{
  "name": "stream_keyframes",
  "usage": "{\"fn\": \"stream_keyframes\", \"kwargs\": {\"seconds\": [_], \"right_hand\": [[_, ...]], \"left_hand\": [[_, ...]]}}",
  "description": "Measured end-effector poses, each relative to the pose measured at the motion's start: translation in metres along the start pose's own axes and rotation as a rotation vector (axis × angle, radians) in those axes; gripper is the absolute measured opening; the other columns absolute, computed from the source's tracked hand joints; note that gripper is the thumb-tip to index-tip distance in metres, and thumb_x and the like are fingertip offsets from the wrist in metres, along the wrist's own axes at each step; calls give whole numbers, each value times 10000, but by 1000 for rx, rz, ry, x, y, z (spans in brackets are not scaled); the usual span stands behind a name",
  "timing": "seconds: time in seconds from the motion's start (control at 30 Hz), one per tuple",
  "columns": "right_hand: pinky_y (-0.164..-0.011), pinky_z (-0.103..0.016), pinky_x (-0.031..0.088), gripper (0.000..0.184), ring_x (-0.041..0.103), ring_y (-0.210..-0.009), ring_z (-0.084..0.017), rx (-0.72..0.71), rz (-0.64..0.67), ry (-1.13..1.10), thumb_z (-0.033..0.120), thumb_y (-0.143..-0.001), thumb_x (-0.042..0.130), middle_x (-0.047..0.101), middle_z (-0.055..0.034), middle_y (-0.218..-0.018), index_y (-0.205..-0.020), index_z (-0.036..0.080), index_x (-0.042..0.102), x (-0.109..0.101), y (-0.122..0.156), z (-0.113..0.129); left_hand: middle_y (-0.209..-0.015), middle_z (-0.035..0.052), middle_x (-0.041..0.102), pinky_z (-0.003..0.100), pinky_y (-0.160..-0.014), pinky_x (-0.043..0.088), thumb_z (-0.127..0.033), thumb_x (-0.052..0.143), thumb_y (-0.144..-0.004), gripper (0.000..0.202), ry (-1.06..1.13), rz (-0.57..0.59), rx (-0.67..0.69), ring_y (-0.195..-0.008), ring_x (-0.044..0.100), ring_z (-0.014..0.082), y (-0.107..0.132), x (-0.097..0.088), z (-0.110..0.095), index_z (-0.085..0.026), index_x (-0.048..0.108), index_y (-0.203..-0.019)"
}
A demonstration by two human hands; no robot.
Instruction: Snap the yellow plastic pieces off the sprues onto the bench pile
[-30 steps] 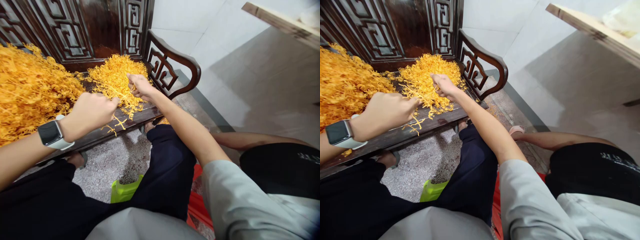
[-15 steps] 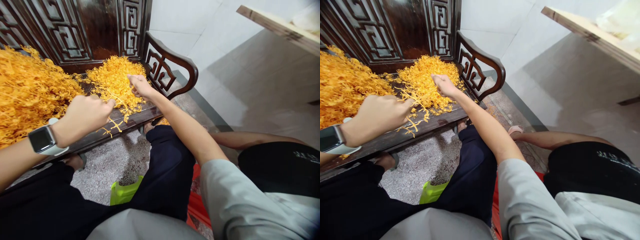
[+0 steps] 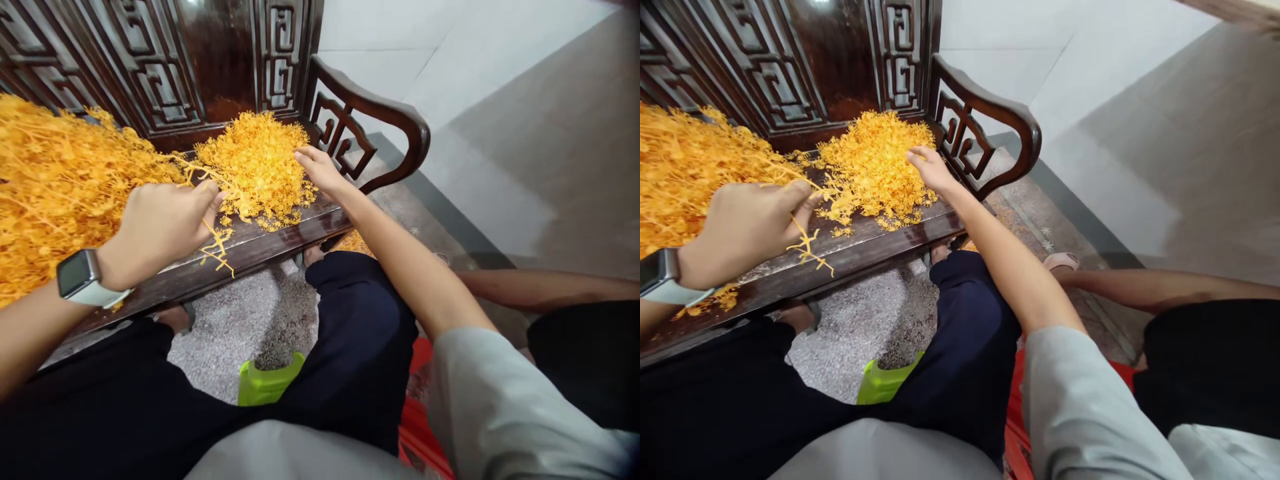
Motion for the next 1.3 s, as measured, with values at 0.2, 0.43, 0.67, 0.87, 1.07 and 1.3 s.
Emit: {"fn": "stream_keyframes", "kwargs": {"seconds": [0.2,0.43,0.67,0.87,1.07,1.3], "right_hand": [[-721,-262,570,651,658,-815,-154,7,321,-262,836,-967,581,687,-47,-888,-1012,193,679,22,23,56],[-557,-218,316,694,310,-599,-75,-271,264,-83,757,-974,657,262,75,-612,-659,225,339,34,28,69],[-618,-269,384,588,318,-607,-92,48,-72,72,589,-1139,483,300,59,-633,-670,249,384,-22,12,9],[-782,-368,625,706,678,-896,-211,382,-160,-264,820,-1041,388,699,-131,-1126,-1270,194,621,-49,31,-30],[-970,-394,635,805,695,-1189,-273,130,386,-207,584,-819,896,642,-199,-1494,-1440,137,645,-10,37,27],[-688,-280,588,517,680,-767,-140,41,527,-689,653,-880,820,764,-80,-997,-1068,184,711,49,60,99]], "left_hand": [[-724,127,688,347,-607,167,-430,316,-1129,500,70,-3,25,-549,451,194,-16,10,1,-155,712,-996],[-619,61,567,333,-594,153,-371,455,-1037,343,209,-23,132,-507,337,165,-9,20,-13,-202,672,-832],[-520,6,500,304,-550,208,-366,515,-987,325,460,-93,230,-443,386,151,19,15,-8,-224,598,-706],[-486,-54,416,268,-490,269,-333,557,-991,376,631,-290,81,-412,390,106,14,12,12,-227,470,-641],[-548,-49,415,304,-538,277,-310,560,-1011,376,722,-348,-5,-483,383,109,-11,20,1,-225,443,-664],[-598,-18,466,329,-564,304,-338,579,-1002,377,869,-296,-33,-555,390,134,-19,16,-1,-229,442,-667]]}}
Point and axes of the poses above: each hand's wrist, its own y-axis away from the middle knuckle, its own x-axis out of the palm, z = x × y, the point moved 1 cm from there along -y, towards the middle knuckle
